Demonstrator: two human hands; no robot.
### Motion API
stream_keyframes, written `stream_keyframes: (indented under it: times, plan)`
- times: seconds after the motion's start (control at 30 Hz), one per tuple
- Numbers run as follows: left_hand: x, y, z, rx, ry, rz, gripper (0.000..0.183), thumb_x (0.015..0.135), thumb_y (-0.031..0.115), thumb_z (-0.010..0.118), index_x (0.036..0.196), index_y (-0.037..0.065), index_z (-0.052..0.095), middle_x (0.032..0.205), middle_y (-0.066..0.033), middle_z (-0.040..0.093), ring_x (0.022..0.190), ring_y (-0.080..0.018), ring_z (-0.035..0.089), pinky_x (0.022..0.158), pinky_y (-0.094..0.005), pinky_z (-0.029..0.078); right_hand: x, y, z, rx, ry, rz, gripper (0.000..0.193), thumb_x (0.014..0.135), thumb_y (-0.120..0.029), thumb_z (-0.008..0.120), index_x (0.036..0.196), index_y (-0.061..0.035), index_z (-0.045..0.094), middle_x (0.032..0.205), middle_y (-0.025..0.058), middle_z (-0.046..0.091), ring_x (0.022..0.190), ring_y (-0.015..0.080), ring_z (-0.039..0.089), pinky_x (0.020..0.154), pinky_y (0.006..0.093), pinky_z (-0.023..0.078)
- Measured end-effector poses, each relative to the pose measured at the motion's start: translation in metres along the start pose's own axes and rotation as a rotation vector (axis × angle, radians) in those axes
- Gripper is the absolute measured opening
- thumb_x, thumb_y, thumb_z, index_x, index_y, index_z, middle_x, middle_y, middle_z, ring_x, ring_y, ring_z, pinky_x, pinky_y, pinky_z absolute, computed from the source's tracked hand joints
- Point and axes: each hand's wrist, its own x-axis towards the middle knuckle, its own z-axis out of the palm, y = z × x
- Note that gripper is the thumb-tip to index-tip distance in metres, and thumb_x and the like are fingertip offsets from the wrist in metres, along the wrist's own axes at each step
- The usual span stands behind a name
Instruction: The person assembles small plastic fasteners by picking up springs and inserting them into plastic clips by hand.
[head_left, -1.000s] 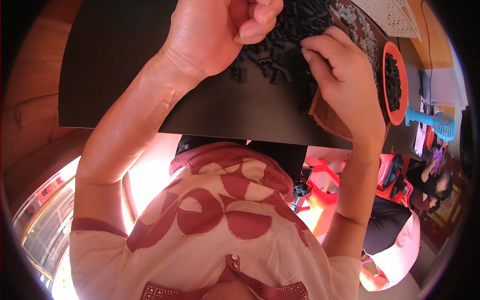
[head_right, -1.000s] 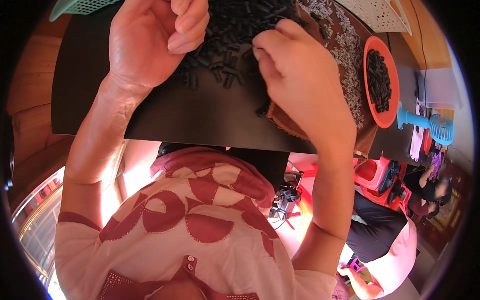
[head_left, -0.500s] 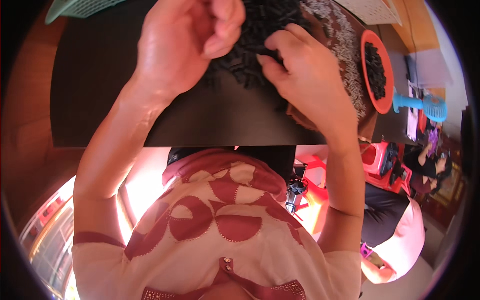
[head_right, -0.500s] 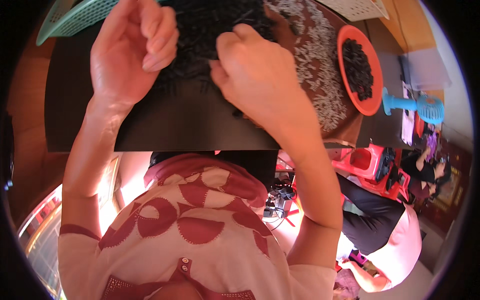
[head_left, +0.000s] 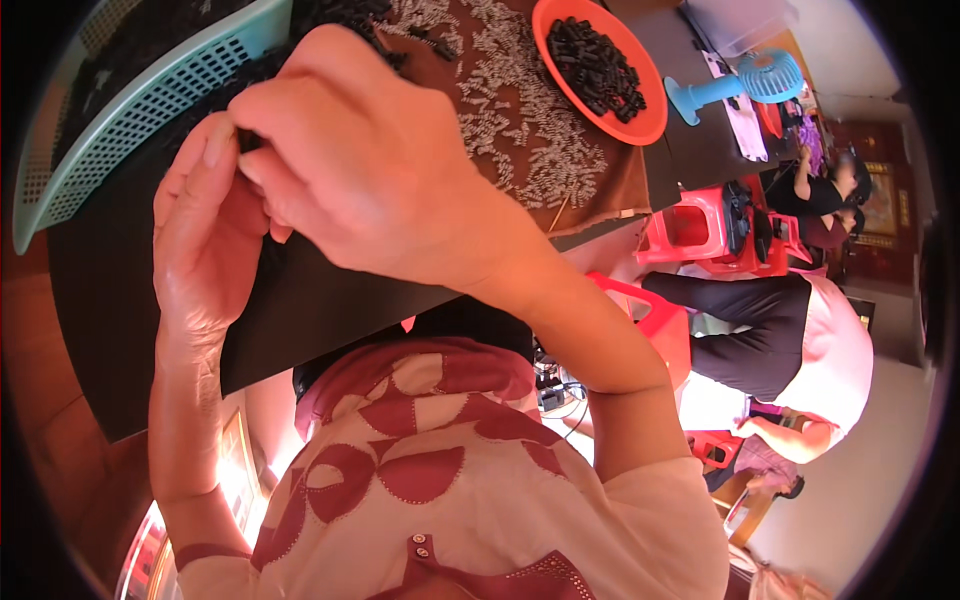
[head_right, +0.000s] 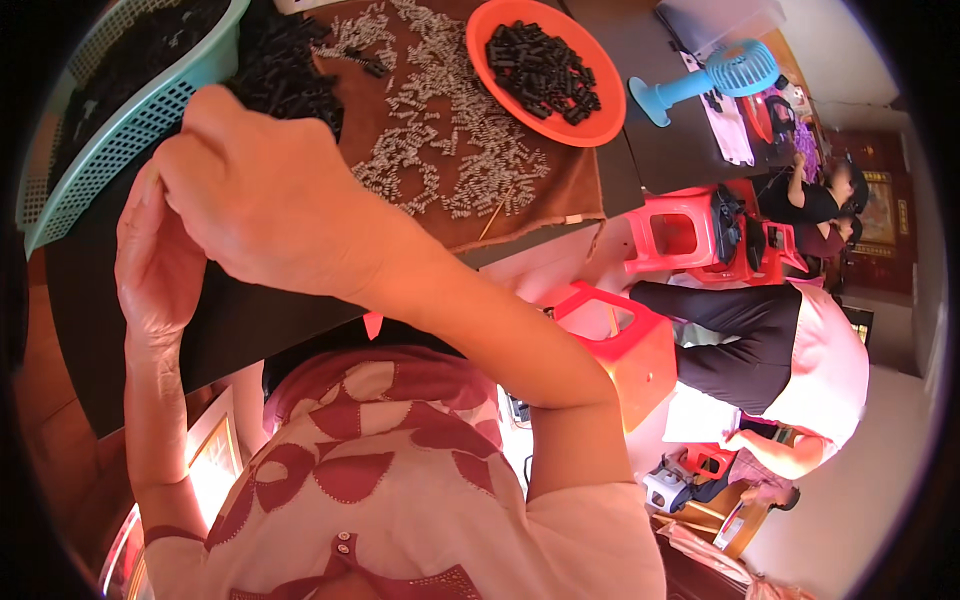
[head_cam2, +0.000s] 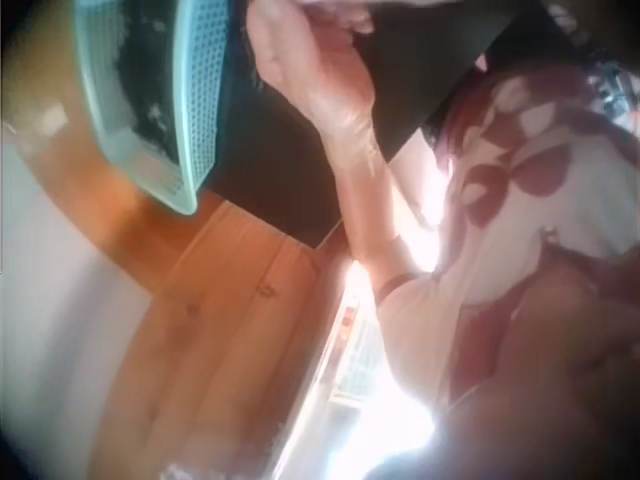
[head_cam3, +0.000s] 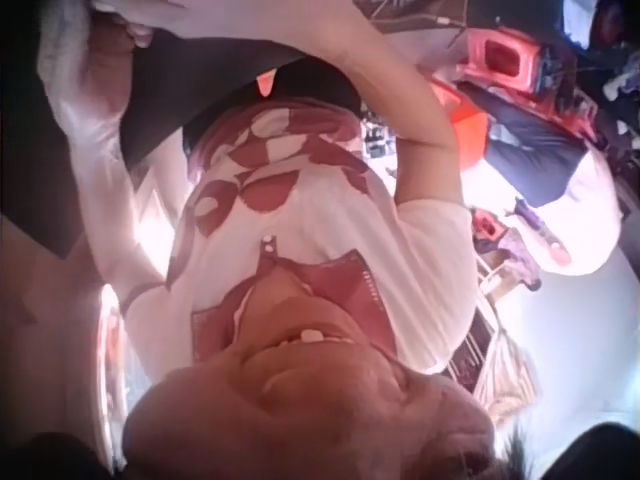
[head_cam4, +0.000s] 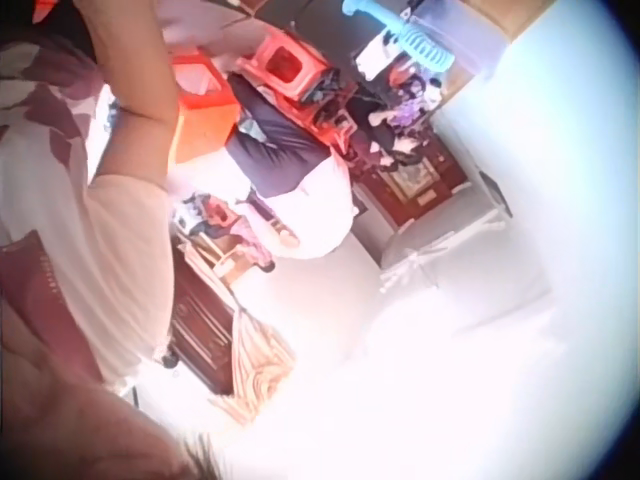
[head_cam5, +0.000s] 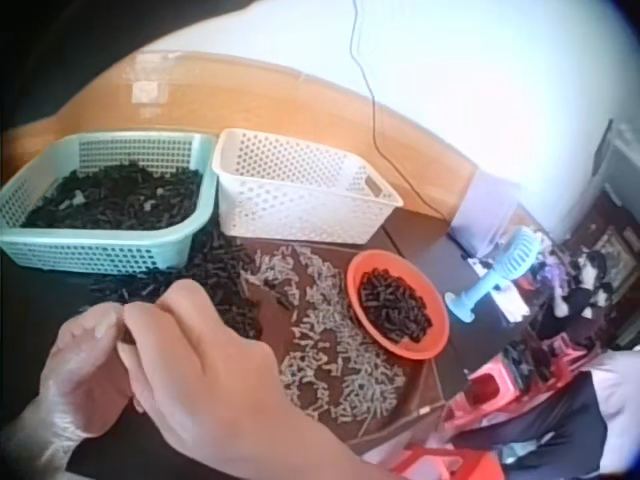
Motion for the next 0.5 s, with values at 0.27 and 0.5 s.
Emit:
stream_keyframes:
  times: [0.27, 0.5]
  plan:
    - [-0.002, 0.006, -0.012, -0.026, -0.146, -0.046, 0.028, 0.100, 0.025, 0.047, 0.106, -0.001, 0.055, 0.078, -0.0025, 0.056, 0.060, -0.0098, 0.047, 0.051, -0.0234, 0.035, -0.002, -0.002, -0.014, 0.261, -0.087, 0.121, 0.015, 0.079, -0.009, 0.066, 0.091, -0.0047, 0.058, 0.081, 0.0090, 0.051, 0.062, 0.0250, 0.057, 0.048, 0.0350, 0.047]
    - [-0.004, 0.005, -0.008, 0.009, -0.144, -0.111, 0.030, 0.100, 0.027, 0.049, 0.103, -0.002, 0.058, 0.074, -0.0025, 0.056, 0.059, -0.0084, 0.046, 0.050, -0.0222, 0.033, -0.010, -0.012, -0.015, 0.187, -0.017, 0.087, 0.009, 0.079, -0.008, 0.065, 0.087, -0.0070, 0.060, 0.071, 0.0046, 0.049, 0.054, 0.0236, 0.053, 0.043, 0.0342, 0.042]
